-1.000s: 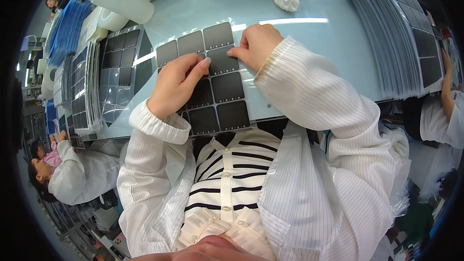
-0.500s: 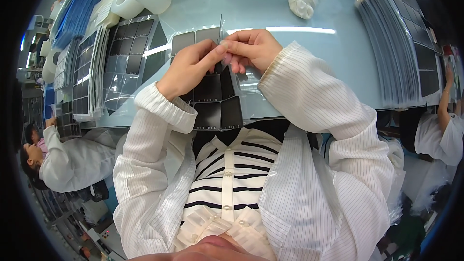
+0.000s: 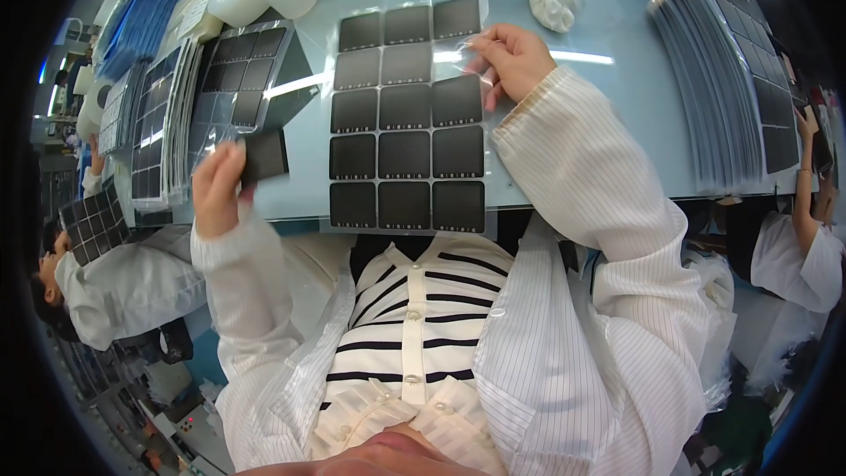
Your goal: Inspecting, cleaning with a pad and liquid, and placing film-like sheets into plastic sleeves.
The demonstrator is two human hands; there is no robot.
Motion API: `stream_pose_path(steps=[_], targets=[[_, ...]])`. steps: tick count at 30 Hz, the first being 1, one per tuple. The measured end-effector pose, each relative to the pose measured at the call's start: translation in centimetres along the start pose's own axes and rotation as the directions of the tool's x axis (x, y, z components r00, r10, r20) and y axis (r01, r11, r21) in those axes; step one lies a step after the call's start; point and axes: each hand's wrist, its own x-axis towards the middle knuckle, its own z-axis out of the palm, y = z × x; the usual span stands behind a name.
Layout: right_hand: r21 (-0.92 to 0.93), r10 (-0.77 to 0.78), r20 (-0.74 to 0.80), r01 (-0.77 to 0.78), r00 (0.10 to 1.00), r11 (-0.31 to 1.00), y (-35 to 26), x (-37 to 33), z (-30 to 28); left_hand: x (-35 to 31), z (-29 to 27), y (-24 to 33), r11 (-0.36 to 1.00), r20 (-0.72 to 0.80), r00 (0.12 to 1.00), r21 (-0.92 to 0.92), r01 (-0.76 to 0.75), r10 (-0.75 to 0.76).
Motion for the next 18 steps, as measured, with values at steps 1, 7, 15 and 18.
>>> stream_pose_path(steps=[1, 7, 15, 18], targets=[[0.0, 0.0, 0.007, 0.0, 1.0, 1.0, 0.0, 0.0, -0.1, -2.1, -0.5, -0.3, 0.998, 0.044, 0.997, 0.009, 0.057, -0.057], [-0.001, 0.002, -0.007, -0.002, 1.0, 1.0, -0.2, 0.4, -0.1, -9.7, -1.9, -7.3, 0.923, 0.311, 0.878, -0.011, 0.385, -0.363], [-0.048, -0.023, -0.024, 0.022, 0.999, 0.999, -0.3, 0.5, -0.4, -5.4, -3.2, -21.2, 0.82, -0.38, 0.76, -0.461, 0.339, -0.527], [-0.081, -0.022, -0.05, 0.018, 0.999, 0.997, -0.3, 0.4, -0.2, -5.1, -0.3, -19.4, 0.815, -0.332, 0.808, -0.505, 0.284, -0.486]])
